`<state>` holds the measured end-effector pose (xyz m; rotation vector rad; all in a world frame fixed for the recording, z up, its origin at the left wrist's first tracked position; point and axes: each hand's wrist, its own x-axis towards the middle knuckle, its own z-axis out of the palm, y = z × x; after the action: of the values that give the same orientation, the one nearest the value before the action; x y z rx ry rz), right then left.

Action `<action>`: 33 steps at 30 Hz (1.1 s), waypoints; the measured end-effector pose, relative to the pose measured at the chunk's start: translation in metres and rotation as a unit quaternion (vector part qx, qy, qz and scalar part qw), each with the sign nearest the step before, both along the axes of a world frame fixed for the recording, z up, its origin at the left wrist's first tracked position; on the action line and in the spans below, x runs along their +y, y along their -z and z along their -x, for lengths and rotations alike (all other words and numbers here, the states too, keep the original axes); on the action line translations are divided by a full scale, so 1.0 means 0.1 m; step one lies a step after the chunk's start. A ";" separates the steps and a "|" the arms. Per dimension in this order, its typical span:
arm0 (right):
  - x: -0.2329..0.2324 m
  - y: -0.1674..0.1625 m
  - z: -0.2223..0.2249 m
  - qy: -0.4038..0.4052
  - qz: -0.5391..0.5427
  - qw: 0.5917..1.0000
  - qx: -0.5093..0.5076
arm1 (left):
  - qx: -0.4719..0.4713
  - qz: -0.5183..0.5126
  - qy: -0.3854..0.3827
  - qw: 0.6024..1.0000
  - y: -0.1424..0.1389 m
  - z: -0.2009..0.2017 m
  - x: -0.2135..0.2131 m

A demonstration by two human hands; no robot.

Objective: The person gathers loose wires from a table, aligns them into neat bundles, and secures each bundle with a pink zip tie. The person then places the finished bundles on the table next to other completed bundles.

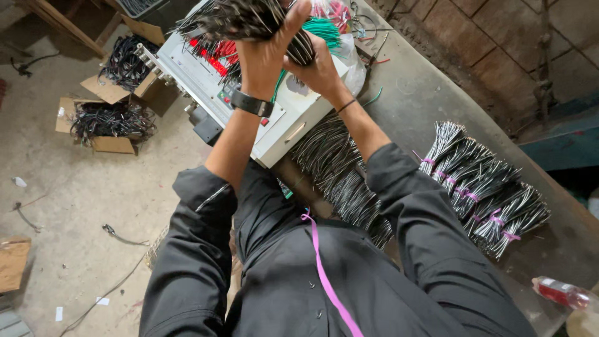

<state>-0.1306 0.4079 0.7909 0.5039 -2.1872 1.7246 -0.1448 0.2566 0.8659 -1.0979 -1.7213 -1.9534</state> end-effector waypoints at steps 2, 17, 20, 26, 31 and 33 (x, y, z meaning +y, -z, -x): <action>-0.08 0.13 0.06 0.038 -0.007 0.980 0.197 | -0.101 -0.113 0.073 0.986 0.32 0.11 0.16; -0.25 0.05 -0.86 0.049 -0.009 0.994 -0.094 | -0.414 -0.181 -0.050 0.891 0.47 0.02 0.26; -0.26 0.12 -0.93 -0.081 0.158 0.965 -0.191 | -0.429 -0.186 0.061 0.882 0.30 -0.02 0.24; 0.06 -0.09 -0.39 -0.003 -0.003 0.993 -0.114 | -0.157 -0.078 -0.017 0.984 0.14 -0.02 0.27; -0.09 -0.05 -0.06 -0.001 0.089 0.996 0.020 | -0.113 -0.177 0.042 0.977 0.39 0.10 0.35; -0.15 0.07 -0.04 -0.012 0.098 0.995 0.003 | -0.075 -0.134 -0.021 0.988 0.56 0.10 0.36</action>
<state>-0.1262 0.3924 0.7842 0.4870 -1.9865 1.9233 -0.1552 0.2927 0.8098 -0.8330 -1.4802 -2.2090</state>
